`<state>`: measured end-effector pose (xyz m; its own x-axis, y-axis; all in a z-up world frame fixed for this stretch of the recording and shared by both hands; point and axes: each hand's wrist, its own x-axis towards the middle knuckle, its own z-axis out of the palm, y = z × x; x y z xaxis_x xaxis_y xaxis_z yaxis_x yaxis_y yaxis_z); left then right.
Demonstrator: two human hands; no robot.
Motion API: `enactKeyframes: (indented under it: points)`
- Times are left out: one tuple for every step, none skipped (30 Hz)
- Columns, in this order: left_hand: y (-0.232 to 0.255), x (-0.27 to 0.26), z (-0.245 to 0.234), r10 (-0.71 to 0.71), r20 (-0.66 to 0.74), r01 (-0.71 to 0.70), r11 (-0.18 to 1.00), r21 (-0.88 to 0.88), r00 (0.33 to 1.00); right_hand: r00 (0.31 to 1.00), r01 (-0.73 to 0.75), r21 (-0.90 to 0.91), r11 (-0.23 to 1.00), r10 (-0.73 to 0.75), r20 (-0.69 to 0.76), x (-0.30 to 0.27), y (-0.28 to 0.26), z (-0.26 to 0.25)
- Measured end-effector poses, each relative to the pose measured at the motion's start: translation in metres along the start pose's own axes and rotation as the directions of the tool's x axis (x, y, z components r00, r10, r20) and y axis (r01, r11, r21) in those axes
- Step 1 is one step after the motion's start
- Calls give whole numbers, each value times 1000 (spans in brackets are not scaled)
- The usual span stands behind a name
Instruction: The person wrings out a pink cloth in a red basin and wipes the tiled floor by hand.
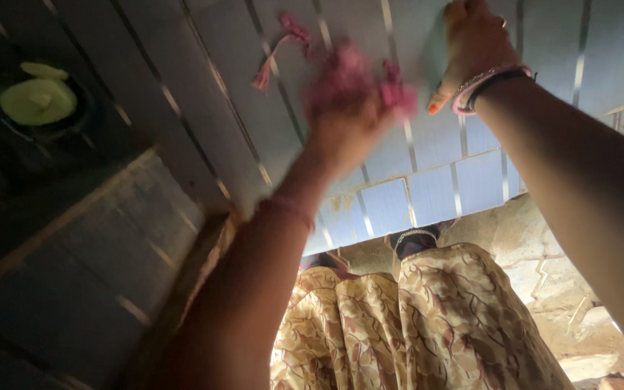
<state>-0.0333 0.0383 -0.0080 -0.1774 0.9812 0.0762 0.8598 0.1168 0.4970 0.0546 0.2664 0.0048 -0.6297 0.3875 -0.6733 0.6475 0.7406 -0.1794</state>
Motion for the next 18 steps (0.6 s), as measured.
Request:
enactKeyframes:
  points:
    - [-14, 13, -2, -205, 173, 213, 977, -25, 963, 1000, 17, 14, 1000, -17, -4, 1, 2, -1]
    - [-28, 29, -3, -386, 343, 416, 909, -15, 856, 1000, 3, 0, 1000, -3, -4, 2, 2, 1]
    - [-38, 43, -2, -404, 101, 404, 914, 21, 909, 1000, -12, -16, 1000, 12, -6, 3, 0, 3]
    - [-43, 51, 0, -388, -146, 399, 915, 58, 910, 1000, -27, -31, 999, 27, -8, 4, 0, 5]
    - [-38, 49, 5, -385, -191, 406, 910, 84, 903, 1000, -14, -27, 1000, 14, -13, 4, 0, 6]
    - [-26, 48, 12, -380, -235, 413, 904, 110, 894, 1000, -2, -22, 1000, 1, -18, 3, 1, 6]
    - [-16, 45, 19, -367, -284, 417, 898, 142, 886, 999, 13, -14, 1000, -13, -33, 5, 2, 5]
    - [-3, 34, 23, -302, -280, 339, 936, 95, 911, 999, 18, 11, 1000, -18, -44, 5, 2, 4]
    - [14, 18, 26, -232, -280, 254, 966, 44, 931, 998, 20, 33, 999, -18, -56, 2, 3, 4]
    - [30, 2, 28, -177, -230, 201, 976, 86, 957, 997, 22, 56, 998, -19, -69, 1, 3, 4]
    - [46, -16, 27, -127, -174, 150, 981, 122, 977, 999, 2, 41, 999, 1, -52, 2, 2, 4]
    - [57, -36, 22, -71, -60, 73, 997, 34, 996, 999, -19, 27, 999, 20, -35, 2, 0, 4]
    - [58, -49, 16, -2, 48, 5, 998, -60, 999, 999, -38, 12, 999, 39, -22, 4, -2, 3]
    - [51, -48, 13, -56, 96, 65, 993, -97, 994, 999, -33, 8, 999, 33, -27, 4, -2, 2]
    - [41, -41, 10, -110, 148, 130, 983, -133, 983, 999, -28, 5, 1000, 28, -29, 3, -2, 1]
    - [31, -33, 6, -161, 202, 195, 967, -165, 966, 999, -22, 1, 1000, 22, -31, 3, -2, 1]
    - [19, -21, 4, -291, 218, 332, 925, -184, 932, 999, -23, 5, 1000, 23, -25, 0, -2, 1]
    - [-1, -2, 2, -414, 238, 461, 865, -199, 879, 1000, -23, 9, 1000, 23, -20, -1, -1, 1]
